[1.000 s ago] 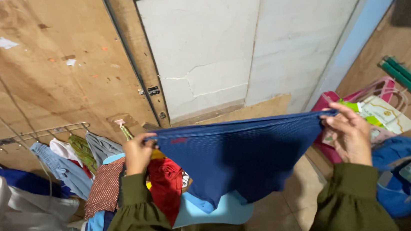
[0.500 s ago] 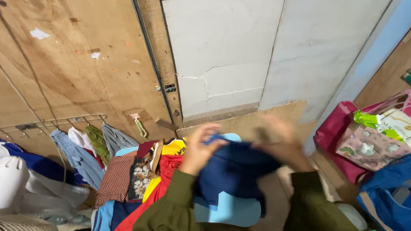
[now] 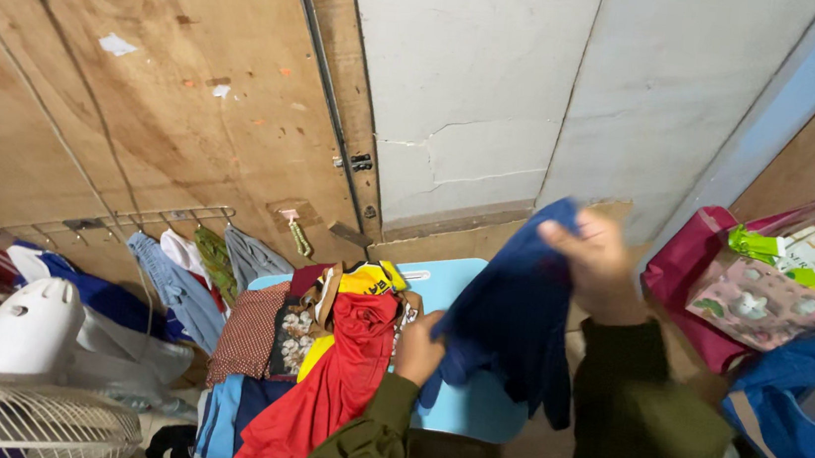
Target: The person takes various items of clothing from a basin, folds them one at a time on a small blue table, and then places the folded stacks into a wardrobe.
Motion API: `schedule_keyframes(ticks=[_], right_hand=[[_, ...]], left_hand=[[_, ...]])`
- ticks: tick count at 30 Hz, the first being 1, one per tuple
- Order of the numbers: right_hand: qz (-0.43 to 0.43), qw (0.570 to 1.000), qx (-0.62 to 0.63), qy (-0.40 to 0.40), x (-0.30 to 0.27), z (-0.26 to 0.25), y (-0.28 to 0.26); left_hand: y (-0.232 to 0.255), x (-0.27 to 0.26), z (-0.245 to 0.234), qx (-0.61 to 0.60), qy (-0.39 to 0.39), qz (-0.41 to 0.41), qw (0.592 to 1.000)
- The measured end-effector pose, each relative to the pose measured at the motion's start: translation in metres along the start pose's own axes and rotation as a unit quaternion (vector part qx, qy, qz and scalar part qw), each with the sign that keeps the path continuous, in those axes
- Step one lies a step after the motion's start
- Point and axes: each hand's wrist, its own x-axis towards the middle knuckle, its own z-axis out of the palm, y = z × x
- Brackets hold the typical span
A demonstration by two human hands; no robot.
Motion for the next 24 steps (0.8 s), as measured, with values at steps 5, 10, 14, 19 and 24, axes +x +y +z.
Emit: schedule_keyframes(ticks=[5,10,14,19,24], right_hand=[[-0.119,0.988,0.069,0.066,0.007,-0.023,-0.053],[-0.158,0.977,0.080,0.119,0.029,-0.057,-0.047],[-0.154,0.969,-0.127,0.144,0.048,-0.086,-0.013],[-0.021,0.982,-0.107,0.151,0.044,-0.088,0.016],[-0.024,0.990,0.019,0.135,0.041,-0.072,0.008]], left_hand=[[-0.025,0.001,-0.052,0.184,0.119,-0.126,0.968],[-0.048,0.019,-0.126,0.035,0.228,-0.048,0.972],[-0.053,0.007,-0.176,-0.273,0.095,-0.015,0.957],[0.018,-0.030,-0.266,0.043,0.017,-0.048,0.998],[0.060,-0.063,-0.340,0.135,0.201,-0.091,0.966]])
